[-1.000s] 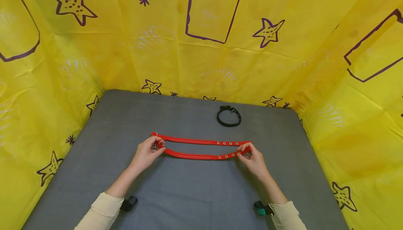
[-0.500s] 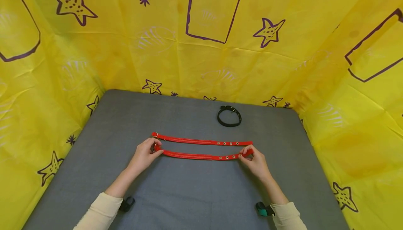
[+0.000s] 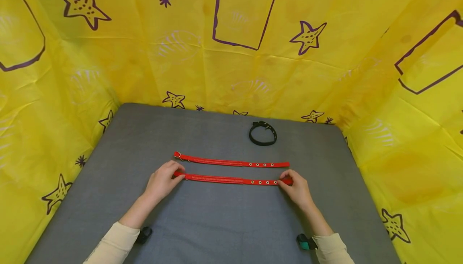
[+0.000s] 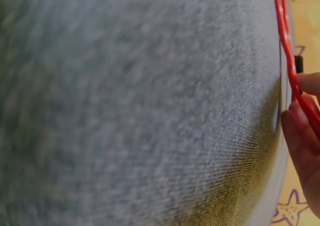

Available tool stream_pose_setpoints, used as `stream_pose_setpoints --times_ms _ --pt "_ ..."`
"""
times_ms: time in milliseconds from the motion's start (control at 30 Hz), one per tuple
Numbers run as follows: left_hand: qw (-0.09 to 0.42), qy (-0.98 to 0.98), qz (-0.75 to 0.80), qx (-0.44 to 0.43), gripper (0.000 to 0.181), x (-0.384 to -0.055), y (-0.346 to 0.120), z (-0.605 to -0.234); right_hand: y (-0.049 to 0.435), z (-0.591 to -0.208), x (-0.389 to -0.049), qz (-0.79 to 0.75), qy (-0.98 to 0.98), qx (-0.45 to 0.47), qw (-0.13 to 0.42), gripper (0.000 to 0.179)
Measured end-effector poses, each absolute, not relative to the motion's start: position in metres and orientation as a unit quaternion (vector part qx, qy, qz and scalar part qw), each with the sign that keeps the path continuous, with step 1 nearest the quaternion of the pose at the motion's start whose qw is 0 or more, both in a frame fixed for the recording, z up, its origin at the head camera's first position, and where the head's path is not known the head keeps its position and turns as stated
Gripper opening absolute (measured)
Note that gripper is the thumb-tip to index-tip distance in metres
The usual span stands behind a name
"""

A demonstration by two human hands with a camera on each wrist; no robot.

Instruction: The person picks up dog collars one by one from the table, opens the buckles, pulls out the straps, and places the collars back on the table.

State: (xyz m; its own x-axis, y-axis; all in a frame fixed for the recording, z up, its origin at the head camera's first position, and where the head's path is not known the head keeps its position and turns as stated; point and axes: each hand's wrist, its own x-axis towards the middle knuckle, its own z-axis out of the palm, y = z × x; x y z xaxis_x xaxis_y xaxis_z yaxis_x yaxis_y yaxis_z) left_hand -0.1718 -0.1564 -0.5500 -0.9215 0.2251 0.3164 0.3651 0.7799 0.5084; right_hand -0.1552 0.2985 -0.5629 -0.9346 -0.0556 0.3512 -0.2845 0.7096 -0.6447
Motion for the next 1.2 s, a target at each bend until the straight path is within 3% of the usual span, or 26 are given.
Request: stream_pose_setpoints --times_ms 300,733,1000,1200 --pt "0.183 -0.937 -0.230 -0.190 0.018 -0.176 -0.155 -0.551 0.300 -0.566 -0.158 0.273 -0.923 0.199 0.185 0.023" --pt "0.250 -0.920 -0.198 -0.229 0.019 -0.179 -0.152 -0.549 0.292 -0.555 -0.157 0.186 -0.929 0.240 0.210 0.018" --pt "0.249 -0.915 -0.208 -0.240 0.020 -0.179 -0.150 -0.549 0.289 -0.554 -0.154 0.182 -0.939 0.224 0.184 0.017" --pt "0.218 -0.923 -0.234 -0.214 0.020 -0.177 -0.153 -0.553 0.290 -0.557 -0.151 0.201 -0.946 0.198 0.161 0.017"
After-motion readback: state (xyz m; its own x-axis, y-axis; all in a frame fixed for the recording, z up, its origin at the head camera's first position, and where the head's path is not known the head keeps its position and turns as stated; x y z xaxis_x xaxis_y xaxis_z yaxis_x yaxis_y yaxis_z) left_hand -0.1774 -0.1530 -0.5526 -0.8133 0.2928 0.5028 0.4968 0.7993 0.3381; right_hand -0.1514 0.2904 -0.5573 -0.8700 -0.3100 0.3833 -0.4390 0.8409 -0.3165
